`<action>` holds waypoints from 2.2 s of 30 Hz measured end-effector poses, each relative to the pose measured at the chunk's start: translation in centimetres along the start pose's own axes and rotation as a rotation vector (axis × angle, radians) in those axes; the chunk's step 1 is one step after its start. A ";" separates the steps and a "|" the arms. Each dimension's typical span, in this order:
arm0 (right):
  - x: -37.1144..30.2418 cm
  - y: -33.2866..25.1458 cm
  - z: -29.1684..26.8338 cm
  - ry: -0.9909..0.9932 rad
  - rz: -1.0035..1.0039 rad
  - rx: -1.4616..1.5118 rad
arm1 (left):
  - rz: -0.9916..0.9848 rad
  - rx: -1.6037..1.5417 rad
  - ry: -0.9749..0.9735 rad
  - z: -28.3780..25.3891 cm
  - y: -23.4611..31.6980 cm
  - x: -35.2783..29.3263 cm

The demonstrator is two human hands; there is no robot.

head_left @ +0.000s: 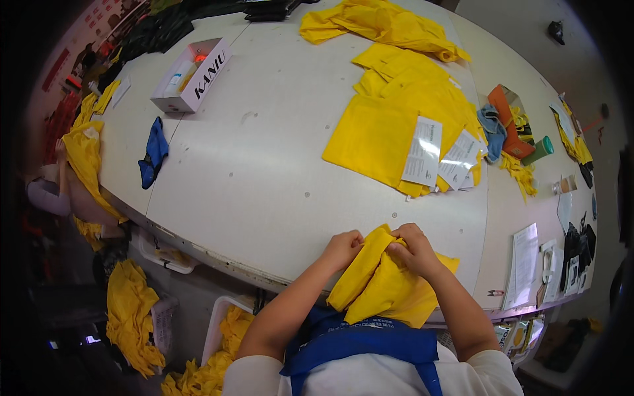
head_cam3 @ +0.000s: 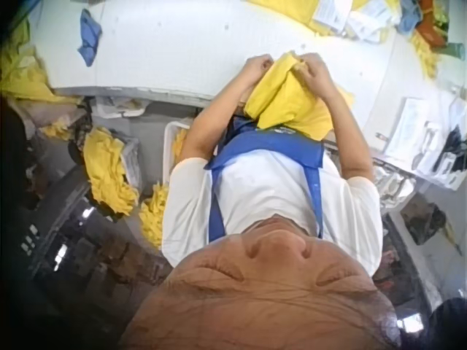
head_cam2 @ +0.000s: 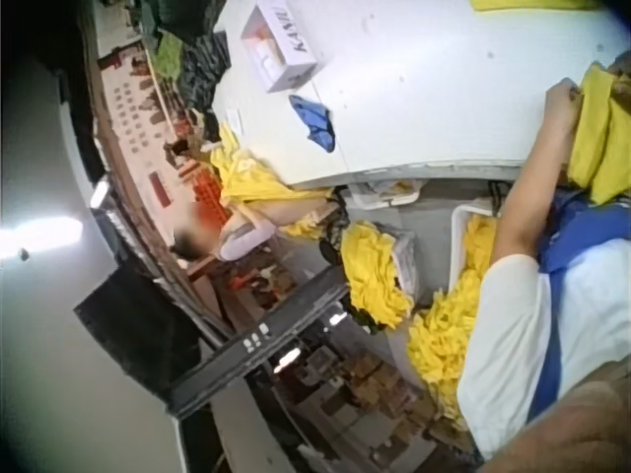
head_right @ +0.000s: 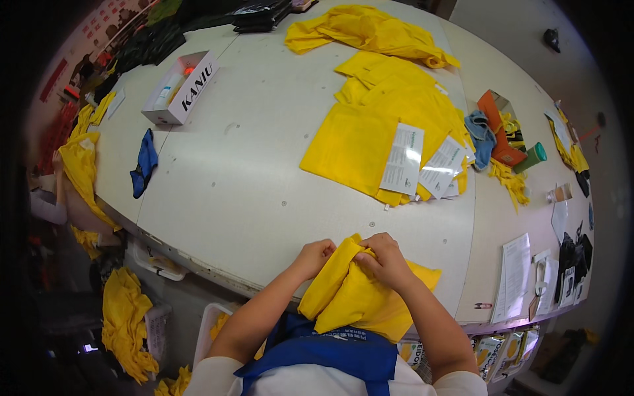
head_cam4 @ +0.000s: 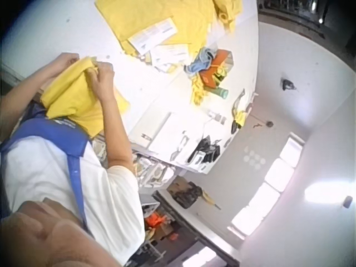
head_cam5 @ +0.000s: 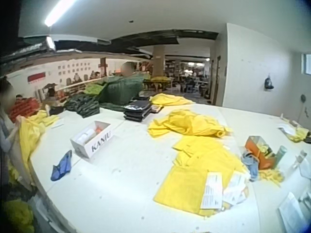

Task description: The person folds a yellow raincoat on a table, smoothing the fabric and aligning the edges. They then place the folded garment into a clear plastic packaging bag and set it aside.

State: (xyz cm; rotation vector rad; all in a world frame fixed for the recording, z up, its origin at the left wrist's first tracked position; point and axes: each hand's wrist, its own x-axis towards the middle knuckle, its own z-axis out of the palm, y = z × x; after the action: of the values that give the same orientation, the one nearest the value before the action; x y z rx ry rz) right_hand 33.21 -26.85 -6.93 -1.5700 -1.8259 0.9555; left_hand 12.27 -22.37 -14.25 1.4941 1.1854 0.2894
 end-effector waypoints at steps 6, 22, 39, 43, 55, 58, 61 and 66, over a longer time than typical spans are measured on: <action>2.2 -2.8 -1.2 0.014 -0.079 -0.046 | -0.001 -0.407 0.053 1.0 0.1 -1.2; -9.5 7.2 1.8 0.721 0.713 0.121 | -0.141 -0.497 -0.014 0.3 -5.2 -1.5; -16.5 5.2 3.9 0.214 0.798 1.000 | -0.178 -0.371 -0.373 3.2 -1.9 -5.6; -16.0 6.1 3.9 0.162 0.914 0.591 | -0.205 -0.042 -0.275 2.7 0.1 -5.1; -11.4 2.0 1.9 0.660 0.529 1.312 | -0.095 -1.353 -0.658 -0.3 0.9 -1.4; -11.6 -2.3 4.7 0.901 0.617 1.332 | -0.065 -1.306 -0.633 0.3 1.1 -1.4; -15.9 -0.9 5.7 -0.160 0.644 0.744 | -0.234 -1.038 -0.432 1.0 1.8 0.5; -7.8 -0.8 -2.5 0.022 0.381 0.108 | -0.172 -0.468 -0.394 2.2 -0.8 2.9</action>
State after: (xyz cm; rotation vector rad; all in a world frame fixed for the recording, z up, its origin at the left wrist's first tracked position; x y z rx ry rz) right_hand 36.00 -34.20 -4.45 -1.8887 -1.4587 1.1771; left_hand 14.82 -21.54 -16.89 0.9768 0.8482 0.1326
